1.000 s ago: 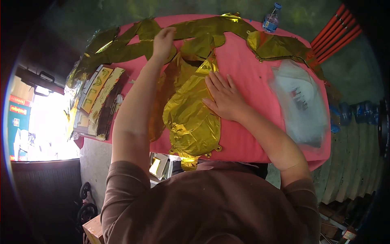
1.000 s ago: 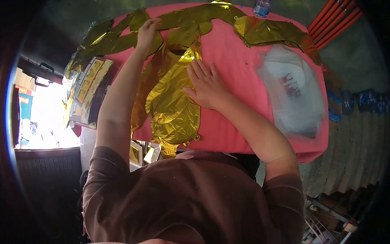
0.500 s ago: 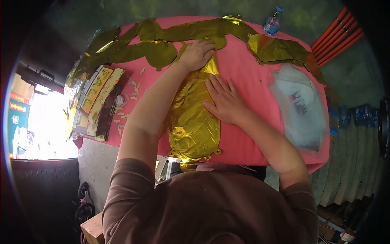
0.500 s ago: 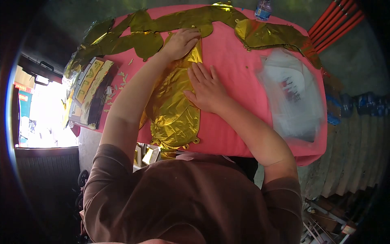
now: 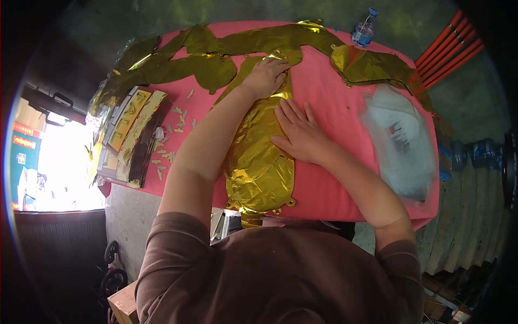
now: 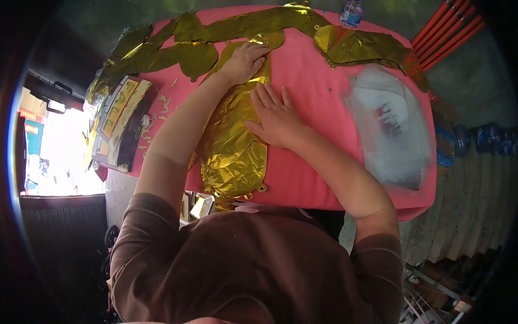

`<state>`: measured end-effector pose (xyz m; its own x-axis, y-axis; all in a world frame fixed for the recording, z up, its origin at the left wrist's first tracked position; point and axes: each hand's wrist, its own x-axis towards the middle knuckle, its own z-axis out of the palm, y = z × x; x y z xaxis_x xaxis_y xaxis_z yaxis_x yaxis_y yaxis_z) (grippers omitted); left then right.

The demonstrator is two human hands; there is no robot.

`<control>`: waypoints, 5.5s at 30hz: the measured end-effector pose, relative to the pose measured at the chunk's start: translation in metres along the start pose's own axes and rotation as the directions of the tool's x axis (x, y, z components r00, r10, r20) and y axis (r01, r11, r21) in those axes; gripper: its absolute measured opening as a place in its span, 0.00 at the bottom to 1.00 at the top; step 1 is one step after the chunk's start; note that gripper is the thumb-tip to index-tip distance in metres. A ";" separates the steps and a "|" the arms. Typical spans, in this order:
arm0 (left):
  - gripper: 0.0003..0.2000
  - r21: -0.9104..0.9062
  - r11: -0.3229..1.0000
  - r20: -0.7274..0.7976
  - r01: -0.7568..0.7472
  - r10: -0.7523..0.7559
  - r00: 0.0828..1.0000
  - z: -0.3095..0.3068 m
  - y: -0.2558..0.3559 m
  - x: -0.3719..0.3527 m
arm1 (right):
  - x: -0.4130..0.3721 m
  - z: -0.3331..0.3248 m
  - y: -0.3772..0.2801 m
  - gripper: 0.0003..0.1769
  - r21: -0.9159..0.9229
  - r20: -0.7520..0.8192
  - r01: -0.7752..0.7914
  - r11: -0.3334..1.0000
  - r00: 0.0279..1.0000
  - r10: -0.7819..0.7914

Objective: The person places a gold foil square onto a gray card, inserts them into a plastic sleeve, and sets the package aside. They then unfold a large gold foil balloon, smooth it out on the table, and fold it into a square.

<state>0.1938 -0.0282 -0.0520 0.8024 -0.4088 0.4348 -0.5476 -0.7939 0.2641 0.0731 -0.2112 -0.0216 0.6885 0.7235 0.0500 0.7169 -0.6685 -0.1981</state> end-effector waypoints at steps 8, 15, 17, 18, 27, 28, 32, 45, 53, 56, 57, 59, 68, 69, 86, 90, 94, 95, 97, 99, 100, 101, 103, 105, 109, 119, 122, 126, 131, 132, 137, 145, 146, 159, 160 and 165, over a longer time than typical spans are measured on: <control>0.19 0.010 1.000 0.003 0.005 -0.005 1.000 0.000 0.001 -0.001 | 0.018 0.009 -0.008 0.38 0.127 -0.046 0.042 0.991 0.998 -0.036; 0.19 0.065 0.995 0.040 0.073 -0.076 0.996 -0.008 0.003 0.003 | 0.015 0.012 -0.010 0.39 0.040 -0.116 0.062 0.997 0.992 -0.056; 0.19 0.118 0.987 0.042 0.107 -0.113 0.993 -0.009 -0.001 0.004 | 0.015 0.012 -0.010 0.39 0.028 -0.114 0.064 0.998 0.992 -0.060; 0.19 0.191 0.977 -0.008 0.097 -0.097 0.995 -0.012 -0.004 0.005 | 0.015 0.014 -0.009 0.39 0.031 -0.125 0.070 0.997 0.990 -0.065; 0.19 0.257 0.908 0.065 0.330 -0.357 0.932 -0.098 0.002 -0.064 | 0.017 0.014 -0.009 0.39 0.015 -0.142 0.087 0.996 0.986 -0.083; 0.19 0.278 0.879 0.082 0.387 -0.423 0.902 -0.106 0.006 -0.083 | 0.017 0.014 -0.009 0.39 -0.006 -0.146 0.074 0.997 0.987 -0.074; 0.17 0.343 0.841 -0.036 0.418 -0.433 0.901 -0.122 0.022 -0.149 | 0.018 0.017 -0.007 0.40 -0.008 -0.163 0.103 0.995 0.981 -0.103; 0.23 0.034 0.660 0.347 0.750 -0.712 0.611 -0.153 0.041 -0.156 | 0.018 0.014 -0.008 0.42 -0.031 -0.110 0.086 0.996 0.990 -0.089; 0.23 0.105 0.728 0.146 0.677 -0.685 0.714 -0.163 0.054 -0.178 | 0.018 0.013 -0.008 0.42 -0.029 -0.107 0.082 0.996 0.991 -0.085; 0.22 0.171 0.749 0.236 0.641 -0.662 0.711 -0.178 0.066 -0.178 | 0.017 0.013 -0.008 0.42 -0.027 -0.106 0.079 0.996 0.991 -0.082; 0.20 0.130 0.708 0.296 0.694 -0.696 0.654 -0.184 0.072 -0.175 | 0.018 0.013 -0.009 0.42 -0.031 -0.109 0.080 0.996 0.991 -0.083; 0.18 0.093 0.662 0.359 0.744 -0.719 0.595 -0.198 0.085 -0.168 | 0.017 0.013 -0.008 0.42 -0.036 -0.111 0.080 0.996 0.990 -0.083; 0.10 -0.336 0.676 0.477 0.656 -0.478 0.737 -0.172 0.144 -0.132 | 0.018 0.008 -0.011 0.41 0.028 -0.090 0.070 0.997 0.994 -0.067; 0.10 -0.337 0.676 0.477 0.656 -0.478 0.738 -0.163 0.149 -0.127 | 0.018 0.009 -0.011 0.42 -0.042 -0.066 0.067 0.997 0.995 -0.070; 0.09 -0.484 0.630 0.299 0.608 -0.534 0.791 -0.140 0.099 -0.146 | 0.016 0.014 -0.006 0.40 -0.041 -0.061 0.079 0.996 0.995 -0.081; 0.11 -0.314 0.835 -0.064 0.451 -0.493 0.868 -0.111 0.061 -0.158 | 0.016 0.015 -0.004 0.40 -0.057 -0.084 0.100 0.993 0.991 -0.104; 0.17 -0.343 0.884 -0.003 0.317 -0.338 0.941 -0.103 0.063 -0.155 | 0.016 0.015 -0.003 0.41 -0.022 -0.097 0.116 0.993 0.988 -0.118; 0.19 -0.243 0.933 0.053 0.266 -0.261 0.964 -0.100 0.066 -0.156 | 0.016 0.016 -0.002 0.41 -0.062 -0.096 0.120 0.991 0.987 -0.125; 0.22 -0.147 0.968 0.116 0.203 -0.187 0.975 -0.096 0.074 -0.158 | 0.016 0.016 -0.002 0.42 -0.102 -0.094 0.122 0.987 0.987 -0.132; 0.26 0.000 0.995 0.243 0.101 -0.098 0.965 -0.093 0.082 -0.160 | 0.015 0.012 -0.003 0.41 -0.099 -0.080 0.128 0.987 0.987 -0.137; 0.26 0.000 0.995 0.242 0.103 -0.099 0.965 -0.093 0.086 -0.162 | 0.016 0.012 -0.004 0.41 -0.099 -0.079 0.130 0.987 0.987 -0.138; 0.27 0.007 0.998 0.264 0.061 -0.060 0.963 -0.094 0.089 -0.163 | 0.016 0.011 -0.006 0.41 -0.068 -0.081 0.112 0.991 0.990 -0.118; 0.28 0.012 1.000 0.286 0.018 -0.021 0.958 -0.096 0.093 -0.164 | 0.017 0.010 -0.008 0.40 -0.038 -0.082 0.094 0.995 0.992 -0.097; 0.29 0.014 1.000 0.308 -0.003 -0.002 0.952 -0.099 0.095 -0.165 | 0.017 0.010 -0.010 0.39 -0.025 -0.091 0.083 0.996 0.992 -0.085; 0.30 0.038 0.999 0.325 -0.032 0.018 0.946 -0.102 0.095 -0.167 | 0.017 0.010 -0.010 0.39 -0.026 -0.094 0.081 0.996 0.992 -0.083; 0.33 0.048 0.999 0.290 -0.004 -0.010 0.957 -0.104 0.123 -0.174 | 0.018 0.014 -0.006 0.31 -0.052 -0.112 0.097 0.994 0.988 -0.103; 0.33 0.044 0.999 0.308 -0.029 0.014 0.951 -0.104 0.126 -0.177 | 0.019 0.015 -0.006 0.31 -0.014 -0.118 0.087 0.996 0.989 -0.088; 0.32 0.013 1.000 0.376 -0.022 0.016 0.927 -0.110 0.130 -0.178 | 0.020 0.016 -0.005 0.35 0.027 -0.148 0.095 0.995 0.985 -0.090; 0.32 -0.039 0.999 0.358 -0.029 0.041 0.933 -0.112 0.138 -0.182 | 0.019 0.014 -0.005 0.37 0.004 -0.128 0.100 0.995 0.987 -0.098; 0.31 -0.058 0.998 0.337 -0.037 0.055 0.940 -0.112 0.140 -0.182 | 0.019 0.013 -0.006 0.38 0.009 -0.123 0.103 0.995 0.987 -0.101; 0.32 -0.099 0.994 0.356 -0.051 0.083 0.931 -0.111 0.149 -0.185 | 0.020 0.010 -0.007 0.38 0.057 -0.137 0.127 0.990 0.983 -0.119; 0.32 -0.164 0.986 0.372 -0.026 0.086 0.924 -0.115 0.165 -0.184 | 0.020 0.015 -0.003 0.37 0.039 -0.137 0.128 0.991 0.983 -0.122; 0.30 -0.225 0.974 0.355 -0.033 0.113 0.928 -0.115 0.169 -0.185 | 0.020 0.017 -0.002 0.37 0.028 -0.141 0.133 0.991 0.982 -0.128; 0.14 -0.303 0.943 0.119 0.134 -0.102 0.988 -0.130 0.098 -0.159 | 0.021 0.019 -0.001 0.35 0.021 -0.104 0.102 0.995 0.990 -0.099; 0.14 -0.302 0.944 0.118 0.135 -0.104 0.988 -0.122 0.090 -0.160 | 0.021 0.019 -0.002 0.35 0.020 -0.104 0.104 0.994 0.989 -0.101; 0.22 -0.028 0.994 0.225 0.102 -0.093 0.970 -0.103 0.079 -0.164 | 0.020 0.018 -0.002 0.35 0.051 -0.137 0.114 0.992 0.985 -0.106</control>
<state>-0.0057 0.0226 -0.0133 0.8826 -0.4238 0.2036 -0.4694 -0.8185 0.3311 0.0830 -0.1925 -0.0374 0.6172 0.7597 0.2048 0.7841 -0.5722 -0.2405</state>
